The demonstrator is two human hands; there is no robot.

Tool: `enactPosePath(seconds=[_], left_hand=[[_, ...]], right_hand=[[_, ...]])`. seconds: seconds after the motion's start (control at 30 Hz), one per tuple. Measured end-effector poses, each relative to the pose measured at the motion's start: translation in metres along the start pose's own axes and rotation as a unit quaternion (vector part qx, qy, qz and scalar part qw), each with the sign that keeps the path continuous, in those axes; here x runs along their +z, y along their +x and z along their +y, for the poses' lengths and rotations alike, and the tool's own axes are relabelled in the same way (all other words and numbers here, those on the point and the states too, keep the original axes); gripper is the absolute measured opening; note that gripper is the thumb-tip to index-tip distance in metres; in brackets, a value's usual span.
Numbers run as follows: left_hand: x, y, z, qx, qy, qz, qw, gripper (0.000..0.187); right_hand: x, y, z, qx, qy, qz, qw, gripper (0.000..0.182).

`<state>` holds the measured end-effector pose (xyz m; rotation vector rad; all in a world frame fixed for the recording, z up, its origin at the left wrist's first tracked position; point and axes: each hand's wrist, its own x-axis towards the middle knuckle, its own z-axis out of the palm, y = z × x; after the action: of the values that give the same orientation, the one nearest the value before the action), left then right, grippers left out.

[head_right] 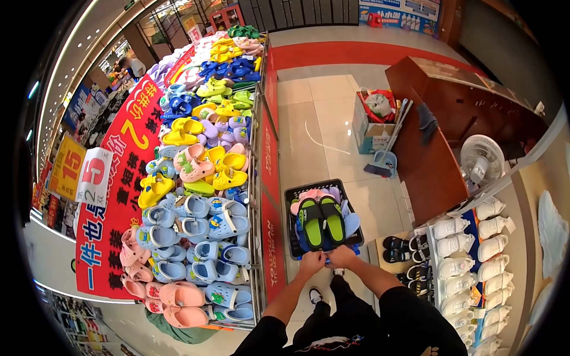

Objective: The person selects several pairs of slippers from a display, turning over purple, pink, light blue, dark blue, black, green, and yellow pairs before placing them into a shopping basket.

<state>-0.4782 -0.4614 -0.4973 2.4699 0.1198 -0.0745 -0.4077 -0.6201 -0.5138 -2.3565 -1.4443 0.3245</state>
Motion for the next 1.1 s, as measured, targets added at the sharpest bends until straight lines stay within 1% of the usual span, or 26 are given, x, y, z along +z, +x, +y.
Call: enactPosePath(seconds=[0.1, 0.17, 0.2, 0.27, 0.33, 0.4, 0.47, 0.53, 0.6, 0.63, 0.67, 0.73, 0.8, 0.87, 0.93, 0.97, 1.0, 1.07, 1.1], left_hand=[[-0.008, 0.021, -0.002, -0.009, 0.012, 0.017, 1.0, 0.032], [-0.016, 0.036, -0.003, -0.016, 0.01, 0.008, 1.0, 0.032], [-0.017, 0.044, -0.006, -0.017, 0.005, 0.001, 1.0, 0.032], [-0.021, 0.06, -0.012, -0.011, 0.046, -0.013, 0.999, 0.032], [-0.029, 0.073, -0.011, -0.018, 0.053, -0.025, 0.998, 0.032], [-0.034, 0.086, -0.01, -0.013, 0.067, -0.036, 0.997, 0.034], [-0.035, 0.096, -0.012, -0.042, 0.076, -0.033, 0.996, 0.035], [-0.035, 0.107, -0.018, -0.044, 0.08, -0.041, 0.995, 0.035], [-0.037, 0.117, -0.024, -0.045, 0.09, -0.058, 0.993, 0.035], [-0.04, 0.119, -0.026, -0.045, 0.092, -0.061, 0.993, 0.035], [-0.041, 0.122, -0.027, -0.048, 0.098, -0.053, 0.993, 0.035], [-0.043, 0.132, -0.021, -0.051, 0.099, -0.044, 0.993, 0.035], [-0.049, 0.139, -0.019, -0.051, 0.101, -0.046, 0.992, 0.036], [-0.049, 0.145, -0.025, -0.047, 0.097, -0.037, 0.994, 0.038], [-0.05, 0.154, -0.034, -0.031, 0.116, -0.049, 0.992, 0.039], [-0.049, 0.158, -0.039, -0.018, 0.112, -0.04, 0.993, 0.04], [-0.05, 0.162, -0.042, -0.026, 0.109, -0.037, 0.993, 0.04], [-0.052, 0.172, -0.047, -0.012, 0.116, -0.049, 0.992, 0.04], [-0.054, 0.177, -0.046, -0.008, 0.115, -0.039, 0.993, 0.039]], right_hand=[[-0.01, 0.017, 0.01, -0.008, 0.007, -0.005, 1.0, 0.04], [-0.02, 0.028, 0.018, 0.012, 0.017, -0.047, 0.999, 0.044], [-0.02, 0.032, 0.022, 0.01, 0.023, -0.042, 0.999, 0.044], [-0.02, 0.046, 0.032, -0.013, 0.018, -0.01, 1.0, 0.044], [-0.031, 0.056, 0.036, -0.003, 0.034, 0.006, 0.999, 0.044], [-0.038, 0.065, 0.042, -0.003, 0.045, -0.003, 0.999, 0.044], [-0.04, 0.072, 0.048, -0.004, 0.05, 0.011, 0.999, 0.043], [-0.044, 0.081, 0.055, -0.028, 0.05, 0.022, 0.998, 0.038], [-0.044, 0.089, 0.061, -0.027, 0.054, 0.017, 0.998, 0.038], [-0.042, 0.093, 0.063, -0.026, 0.057, 0.031, 0.998, 0.038], [-0.039, 0.096, 0.066, -0.025, 0.058, 0.043, 0.997, 0.038], [-0.041, 0.102, 0.072, -0.027, 0.061, 0.033, 0.997, 0.038], [-0.043, 0.109, 0.077, -0.034, 0.063, 0.019, 0.997, 0.038], [-0.044, 0.115, 0.081, -0.025, 0.07, 0.025, 0.997, 0.037], [-0.046, 0.122, 0.085, -0.025, 0.071, 0.024, 0.997, 0.038], [-0.047, 0.126, 0.087, -0.019, 0.072, 0.027, 0.997, 0.038], [-0.047, 0.13, 0.089, -0.026, 0.073, 0.02, 0.997, 0.038], [-0.049, 0.139, 0.094, -0.008, 0.05, 0.004, 0.999, 0.037], [-0.051, 0.143, 0.096, -0.003, 0.042, -0.001, 0.999, 0.038]])
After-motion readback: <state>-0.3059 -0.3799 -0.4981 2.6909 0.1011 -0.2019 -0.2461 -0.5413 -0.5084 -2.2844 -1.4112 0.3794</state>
